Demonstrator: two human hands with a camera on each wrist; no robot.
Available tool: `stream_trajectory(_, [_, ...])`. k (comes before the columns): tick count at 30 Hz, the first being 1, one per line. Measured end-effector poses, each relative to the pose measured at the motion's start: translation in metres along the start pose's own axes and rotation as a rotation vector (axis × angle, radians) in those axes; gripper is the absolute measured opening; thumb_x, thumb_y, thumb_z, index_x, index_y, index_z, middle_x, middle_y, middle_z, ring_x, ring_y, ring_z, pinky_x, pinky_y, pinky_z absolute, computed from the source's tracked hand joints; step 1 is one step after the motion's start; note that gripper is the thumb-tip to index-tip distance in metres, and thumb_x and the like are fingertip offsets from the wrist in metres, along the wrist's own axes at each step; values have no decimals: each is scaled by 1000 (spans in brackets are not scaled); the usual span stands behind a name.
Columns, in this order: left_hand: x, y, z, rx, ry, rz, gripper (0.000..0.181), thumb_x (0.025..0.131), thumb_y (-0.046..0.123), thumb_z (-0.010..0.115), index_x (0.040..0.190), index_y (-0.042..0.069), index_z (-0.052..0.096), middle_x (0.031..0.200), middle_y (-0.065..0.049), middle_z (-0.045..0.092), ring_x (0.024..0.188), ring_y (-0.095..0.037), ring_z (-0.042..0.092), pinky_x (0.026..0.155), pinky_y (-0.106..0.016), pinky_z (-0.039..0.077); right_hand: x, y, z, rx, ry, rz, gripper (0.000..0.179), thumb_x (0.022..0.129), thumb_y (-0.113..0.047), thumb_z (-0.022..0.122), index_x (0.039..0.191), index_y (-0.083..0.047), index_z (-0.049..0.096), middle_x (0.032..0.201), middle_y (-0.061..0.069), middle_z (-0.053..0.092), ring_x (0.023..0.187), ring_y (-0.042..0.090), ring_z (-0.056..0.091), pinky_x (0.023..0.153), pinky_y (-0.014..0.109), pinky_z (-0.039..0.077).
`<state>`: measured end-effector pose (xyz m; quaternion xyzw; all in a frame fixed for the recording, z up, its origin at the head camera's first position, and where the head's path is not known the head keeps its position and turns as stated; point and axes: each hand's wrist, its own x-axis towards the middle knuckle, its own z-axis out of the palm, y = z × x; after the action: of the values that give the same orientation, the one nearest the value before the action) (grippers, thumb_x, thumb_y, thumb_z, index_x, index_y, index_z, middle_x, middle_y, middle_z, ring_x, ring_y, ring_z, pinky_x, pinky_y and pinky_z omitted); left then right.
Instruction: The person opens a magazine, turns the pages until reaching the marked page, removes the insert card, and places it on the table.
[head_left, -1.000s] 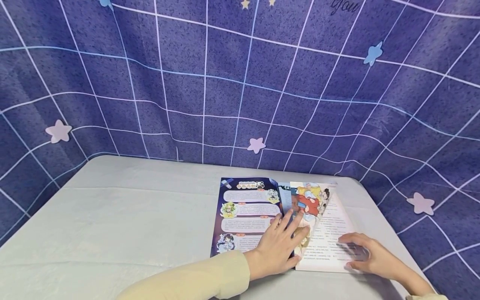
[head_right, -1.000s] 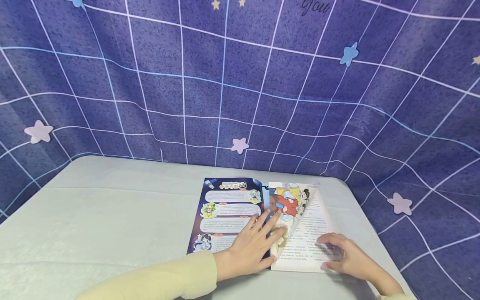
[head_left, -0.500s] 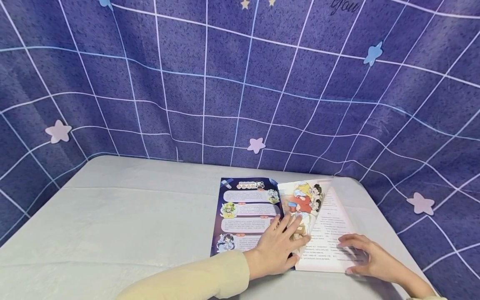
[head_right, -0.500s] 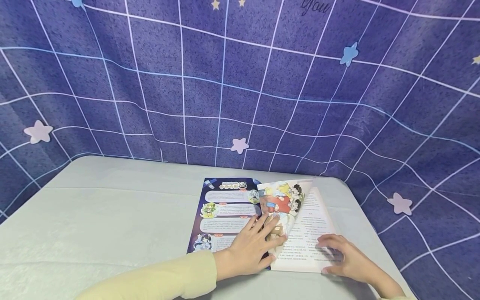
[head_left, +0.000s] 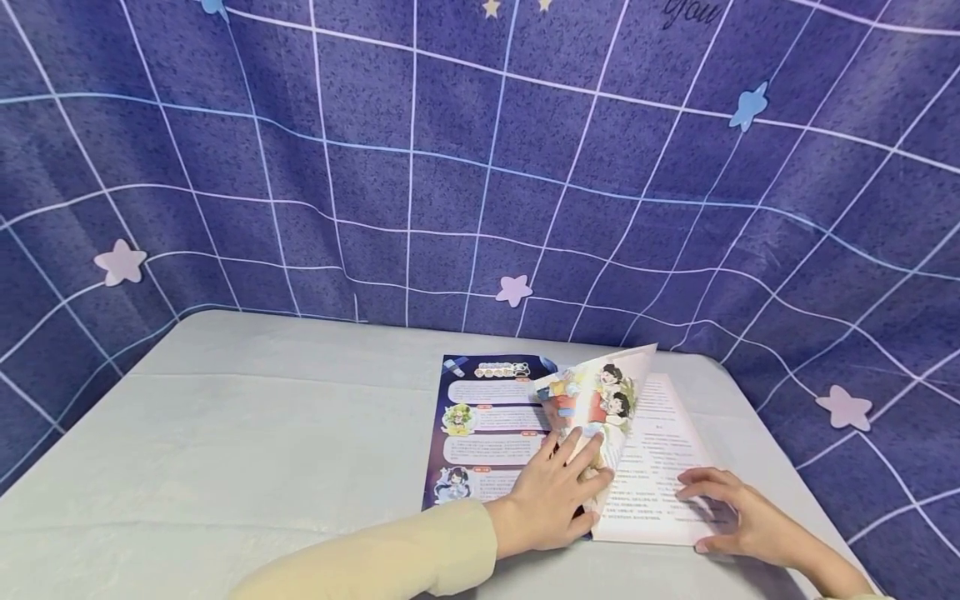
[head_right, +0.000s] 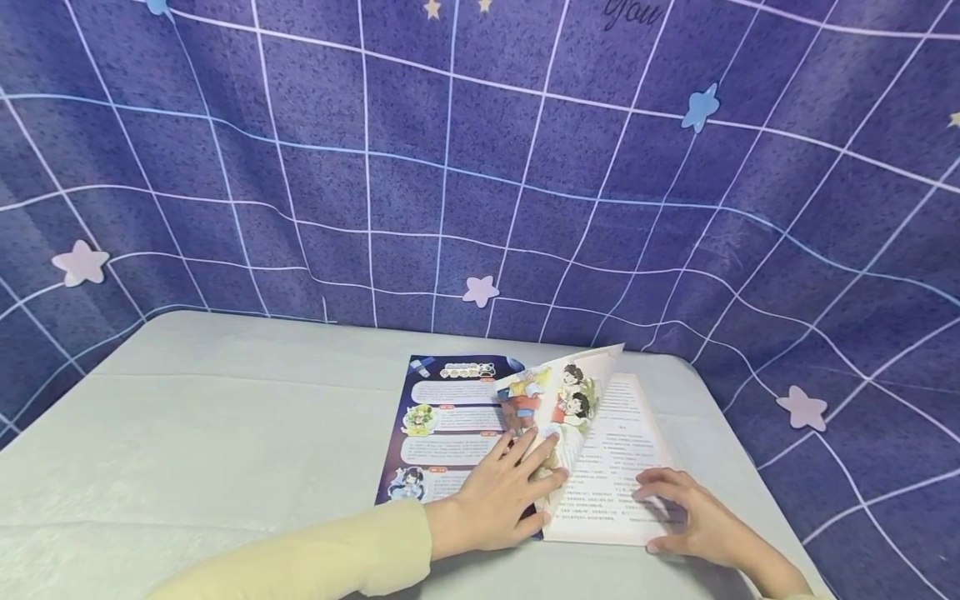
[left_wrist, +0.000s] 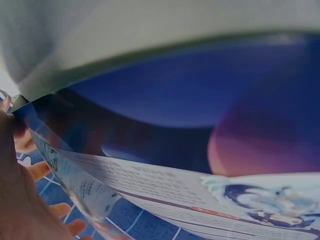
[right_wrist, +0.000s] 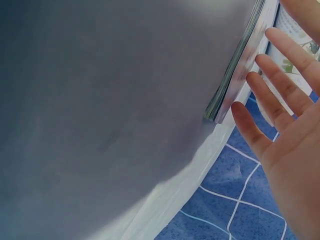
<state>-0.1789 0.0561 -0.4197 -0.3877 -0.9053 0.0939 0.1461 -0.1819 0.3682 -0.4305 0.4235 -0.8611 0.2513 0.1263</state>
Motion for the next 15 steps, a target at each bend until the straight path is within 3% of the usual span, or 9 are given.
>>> stream_trajectory(15, [-2, -3, 2, 16, 21, 25, 58, 89, 64, 23, 131, 27, 36, 149, -4, 25, 135, -21, 29, 106, -40, 29, 1, 0, -6, 24, -9, 10, 54, 53, -20, 86, 102, -12, 64, 107, 5, 59, 111, -2, 45, 95, 4, 22])
